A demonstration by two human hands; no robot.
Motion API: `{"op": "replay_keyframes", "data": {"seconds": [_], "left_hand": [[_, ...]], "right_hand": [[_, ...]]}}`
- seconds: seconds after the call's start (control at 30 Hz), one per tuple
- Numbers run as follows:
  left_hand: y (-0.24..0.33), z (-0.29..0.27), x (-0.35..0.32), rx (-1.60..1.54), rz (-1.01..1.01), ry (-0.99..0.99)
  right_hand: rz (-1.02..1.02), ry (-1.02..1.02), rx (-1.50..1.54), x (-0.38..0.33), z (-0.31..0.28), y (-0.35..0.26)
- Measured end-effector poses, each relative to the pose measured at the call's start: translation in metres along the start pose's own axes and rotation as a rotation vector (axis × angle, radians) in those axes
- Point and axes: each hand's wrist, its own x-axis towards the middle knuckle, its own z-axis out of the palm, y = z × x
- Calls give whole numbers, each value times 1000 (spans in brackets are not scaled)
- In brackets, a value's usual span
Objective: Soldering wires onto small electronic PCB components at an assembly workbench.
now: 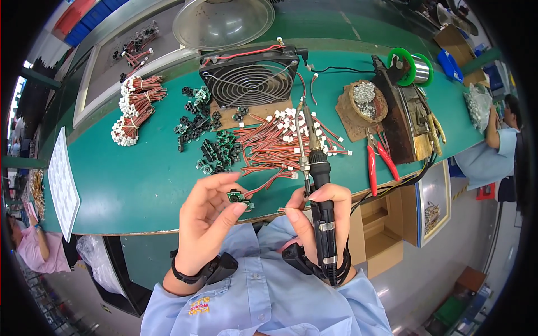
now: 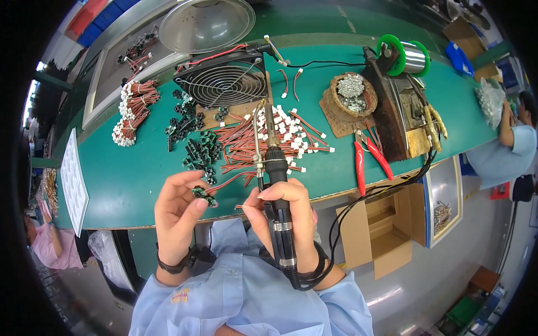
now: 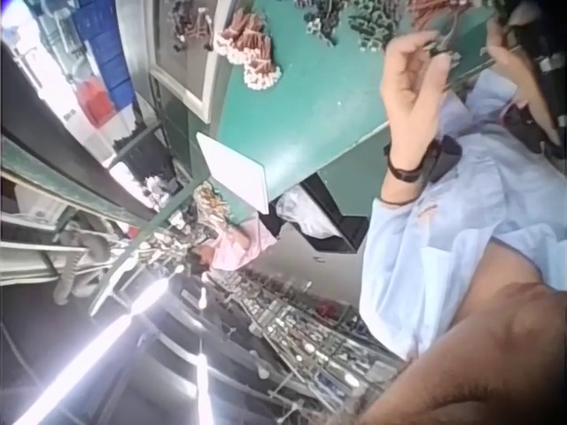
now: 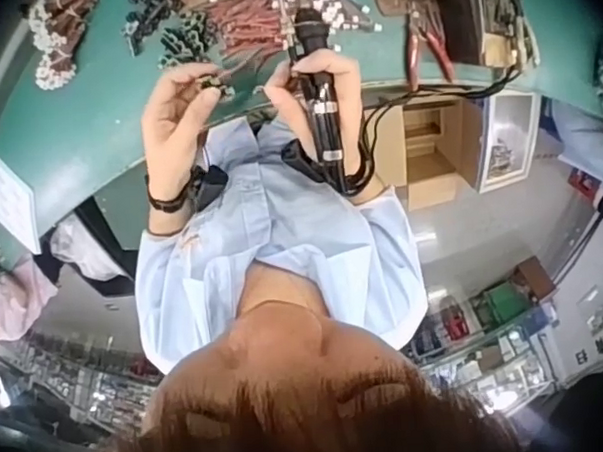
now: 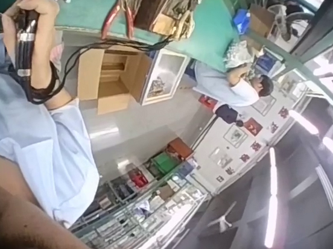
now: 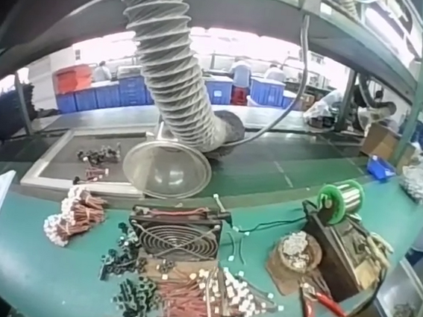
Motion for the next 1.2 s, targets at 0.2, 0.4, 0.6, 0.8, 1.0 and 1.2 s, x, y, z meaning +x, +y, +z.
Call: {"op": "replay_keyframes", "data": {"seconds": [0.2, 0.4, 0.6, 0.8, 1.0, 1.2], "left_hand": [[-4, -4, 6, -108, 31, -157], [-1, -4, 5, -360, -225, -196], [-6, -7, 6, -531, -296, -237], [-15, -7, 4, -644, -294, -270], [-17, -5, 4, -767, -271, -335], [-18, -5, 5, -752, -305, -335]], "right_hand": [[-49, -31, 29, 6, 5, -7], [-203, -100, -118, 12, 7, -10], [-161, -113, -86, 9, 10, -11], [-224, -129, -124, 9, 10, -15], [-216, -138, -188, 7, 12, -24], [-246, 23, -110, 6, 18, -16]]}}
